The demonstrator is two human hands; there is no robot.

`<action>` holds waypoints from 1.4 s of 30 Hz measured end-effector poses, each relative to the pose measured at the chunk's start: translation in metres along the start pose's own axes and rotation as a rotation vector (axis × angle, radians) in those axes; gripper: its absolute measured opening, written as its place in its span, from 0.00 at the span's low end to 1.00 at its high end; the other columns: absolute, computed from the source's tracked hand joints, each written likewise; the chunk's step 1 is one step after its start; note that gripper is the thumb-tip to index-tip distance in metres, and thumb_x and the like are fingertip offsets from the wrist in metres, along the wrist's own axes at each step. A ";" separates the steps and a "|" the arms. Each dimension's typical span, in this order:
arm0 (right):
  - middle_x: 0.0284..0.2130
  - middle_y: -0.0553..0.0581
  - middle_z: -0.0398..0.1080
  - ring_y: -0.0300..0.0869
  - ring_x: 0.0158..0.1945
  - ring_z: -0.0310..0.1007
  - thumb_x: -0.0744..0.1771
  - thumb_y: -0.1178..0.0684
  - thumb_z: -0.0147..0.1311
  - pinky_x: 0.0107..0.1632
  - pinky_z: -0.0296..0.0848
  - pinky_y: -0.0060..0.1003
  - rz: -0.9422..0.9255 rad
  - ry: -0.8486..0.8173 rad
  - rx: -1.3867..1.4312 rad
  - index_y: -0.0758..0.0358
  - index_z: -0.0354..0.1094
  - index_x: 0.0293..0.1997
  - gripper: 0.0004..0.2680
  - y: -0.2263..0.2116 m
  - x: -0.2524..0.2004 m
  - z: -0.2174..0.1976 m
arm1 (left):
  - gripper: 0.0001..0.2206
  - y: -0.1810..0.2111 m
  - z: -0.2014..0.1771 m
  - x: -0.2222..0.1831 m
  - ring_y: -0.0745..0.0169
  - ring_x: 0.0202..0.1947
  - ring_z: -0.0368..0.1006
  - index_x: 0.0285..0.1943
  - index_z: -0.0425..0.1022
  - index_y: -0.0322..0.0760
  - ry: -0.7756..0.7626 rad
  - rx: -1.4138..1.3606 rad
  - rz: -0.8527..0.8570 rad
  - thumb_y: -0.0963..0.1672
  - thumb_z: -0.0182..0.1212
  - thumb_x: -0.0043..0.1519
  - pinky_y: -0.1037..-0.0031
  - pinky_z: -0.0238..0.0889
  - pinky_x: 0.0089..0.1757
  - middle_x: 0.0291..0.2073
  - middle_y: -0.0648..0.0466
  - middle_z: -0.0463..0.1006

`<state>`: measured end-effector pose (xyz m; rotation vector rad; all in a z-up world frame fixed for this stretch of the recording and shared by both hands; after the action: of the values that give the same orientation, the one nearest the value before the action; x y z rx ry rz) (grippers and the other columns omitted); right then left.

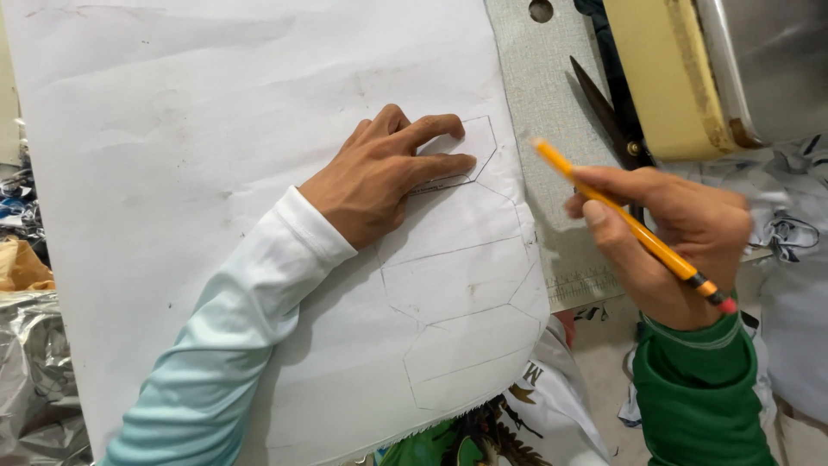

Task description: Tracing a small paper template onto a larger sheet of paper using a pencil to create multiple pattern outlines.

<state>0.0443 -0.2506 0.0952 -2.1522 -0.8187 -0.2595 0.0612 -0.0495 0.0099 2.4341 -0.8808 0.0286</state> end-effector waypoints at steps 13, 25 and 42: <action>0.32 0.65 0.73 0.45 0.32 0.77 0.72 0.59 0.54 0.36 0.78 0.29 0.323 -0.050 0.486 0.75 0.69 0.47 0.06 0.060 0.018 0.037 | 0.32 -0.001 0.001 -0.001 0.47 0.40 0.59 0.65 0.73 0.51 -0.002 0.014 0.013 0.30 0.48 0.54 0.58 0.61 0.38 0.64 0.53 0.66; 0.30 0.64 0.73 0.44 0.32 0.77 0.73 0.58 0.54 0.36 0.79 0.30 0.334 -0.059 0.445 0.74 0.69 0.46 0.06 0.070 0.027 0.046 | 0.31 -0.001 0.000 -0.002 0.48 0.40 0.57 0.65 0.72 0.52 0.006 0.014 0.013 0.31 0.47 0.56 0.60 0.59 0.36 0.64 0.55 0.66; 0.30 0.65 0.70 0.47 0.32 0.76 0.75 0.62 0.51 0.38 0.83 0.36 0.166 0.089 0.320 0.77 0.65 0.48 0.05 0.053 0.025 0.028 | 0.33 -0.002 0.002 0.000 0.47 0.39 0.58 0.64 0.74 0.52 0.004 -0.005 -0.002 0.30 0.44 0.54 0.58 0.58 0.38 0.64 0.54 0.67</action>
<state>0.0950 -0.2430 0.0550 -1.8797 -0.5829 -0.1277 0.0621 -0.0492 0.0068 2.4298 -0.8764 0.0304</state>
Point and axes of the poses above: each hand's wrist, its own x-axis towards the middle knuckle, its own z-axis out of the palm, y = z × x, the point moved 8 cm from there along x, towards the middle knuckle
